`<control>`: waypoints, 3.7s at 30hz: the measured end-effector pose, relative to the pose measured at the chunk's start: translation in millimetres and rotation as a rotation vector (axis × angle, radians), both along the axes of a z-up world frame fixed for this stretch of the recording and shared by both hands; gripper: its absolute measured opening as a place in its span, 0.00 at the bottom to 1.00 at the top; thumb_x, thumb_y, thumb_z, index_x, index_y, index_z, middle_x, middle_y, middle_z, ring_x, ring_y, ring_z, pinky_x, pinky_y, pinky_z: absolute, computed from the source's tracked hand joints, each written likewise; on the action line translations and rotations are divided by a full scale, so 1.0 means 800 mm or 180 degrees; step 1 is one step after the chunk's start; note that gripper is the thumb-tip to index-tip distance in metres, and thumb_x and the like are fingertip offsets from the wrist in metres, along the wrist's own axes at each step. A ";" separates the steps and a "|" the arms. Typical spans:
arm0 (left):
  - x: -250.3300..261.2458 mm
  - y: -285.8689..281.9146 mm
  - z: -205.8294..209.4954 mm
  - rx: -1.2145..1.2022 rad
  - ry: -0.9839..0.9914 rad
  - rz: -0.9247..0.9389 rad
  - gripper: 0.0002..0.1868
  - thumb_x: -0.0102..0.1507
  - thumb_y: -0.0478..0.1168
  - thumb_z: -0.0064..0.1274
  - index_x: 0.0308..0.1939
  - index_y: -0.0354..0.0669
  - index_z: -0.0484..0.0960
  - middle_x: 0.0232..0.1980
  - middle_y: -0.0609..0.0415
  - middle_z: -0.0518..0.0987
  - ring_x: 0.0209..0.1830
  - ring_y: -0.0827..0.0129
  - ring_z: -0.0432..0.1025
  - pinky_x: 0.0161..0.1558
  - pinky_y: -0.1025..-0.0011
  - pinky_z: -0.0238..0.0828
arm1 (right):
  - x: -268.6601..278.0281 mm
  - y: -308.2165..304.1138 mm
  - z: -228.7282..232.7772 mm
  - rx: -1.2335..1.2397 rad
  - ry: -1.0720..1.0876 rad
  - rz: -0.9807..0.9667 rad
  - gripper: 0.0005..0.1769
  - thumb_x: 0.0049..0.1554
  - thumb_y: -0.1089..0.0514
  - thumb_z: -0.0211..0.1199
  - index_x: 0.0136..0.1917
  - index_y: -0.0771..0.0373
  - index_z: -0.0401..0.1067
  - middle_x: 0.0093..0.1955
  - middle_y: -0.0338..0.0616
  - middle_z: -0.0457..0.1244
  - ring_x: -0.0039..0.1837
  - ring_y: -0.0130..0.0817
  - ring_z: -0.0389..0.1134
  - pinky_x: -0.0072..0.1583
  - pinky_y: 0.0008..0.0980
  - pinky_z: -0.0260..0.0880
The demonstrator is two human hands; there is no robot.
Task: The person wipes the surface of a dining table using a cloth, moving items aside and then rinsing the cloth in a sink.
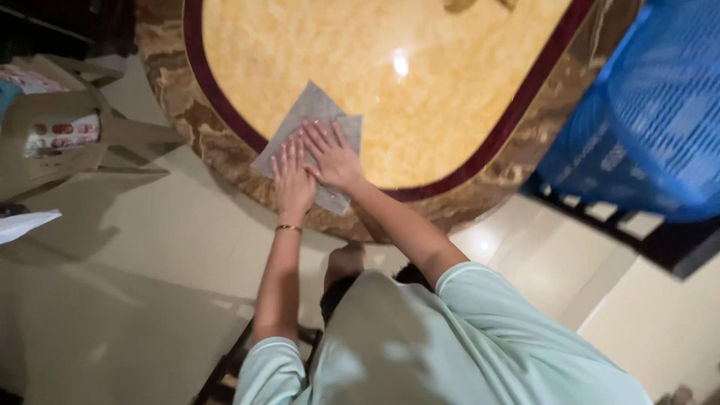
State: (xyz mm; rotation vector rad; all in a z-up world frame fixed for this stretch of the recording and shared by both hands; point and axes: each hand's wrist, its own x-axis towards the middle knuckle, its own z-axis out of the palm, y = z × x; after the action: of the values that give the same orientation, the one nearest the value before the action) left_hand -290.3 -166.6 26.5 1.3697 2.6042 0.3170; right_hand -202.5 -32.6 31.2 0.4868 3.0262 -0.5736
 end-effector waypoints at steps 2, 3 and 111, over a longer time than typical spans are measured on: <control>0.011 -0.038 0.003 -0.0064 -0.0012 -0.0109 0.38 0.68 0.43 0.44 0.82 0.44 0.52 0.85 0.49 0.50 0.85 0.55 0.43 0.80 0.47 0.33 | 0.019 -0.037 0.012 -0.0046 0.0143 -0.0059 0.45 0.64 0.30 0.43 0.84 0.57 0.49 0.87 0.44 0.38 0.87 0.42 0.33 0.82 0.52 0.26; 0.021 -0.046 0.005 -0.0082 -0.0096 -0.0138 0.40 0.66 0.44 0.45 0.81 0.42 0.53 0.84 0.48 0.50 0.84 0.54 0.43 0.79 0.46 0.33 | 0.027 -0.048 0.015 -0.0064 0.0224 -0.0078 0.45 0.64 0.30 0.44 0.84 0.57 0.49 0.87 0.43 0.38 0.87 0.42 0.33 0.82 0.51 0.26; -0.414 0.588 -0.004 0.0666 -0.0673 -0.4060 0.47 0.60 0.57 0.51 0.74 0.27 0.60 0.79 0.40 0.59 0.82 0.55 0.48 0.80 0.60 0.34 | -0.359 0.352 -0.021 0.0532 -0.0292 -0.5554 0.38 0.67 0.49 0.52 0.84 0.66 0.47 0.86 0.58 0.42 0.87 0.50 0.39 0.80 0.56 0.27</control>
State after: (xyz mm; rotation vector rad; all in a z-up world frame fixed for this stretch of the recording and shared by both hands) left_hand -621.3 304.0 22.9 2.5016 1.1391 0.4565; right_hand -489.4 248.9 14.1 2.8664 1.7320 -0.1657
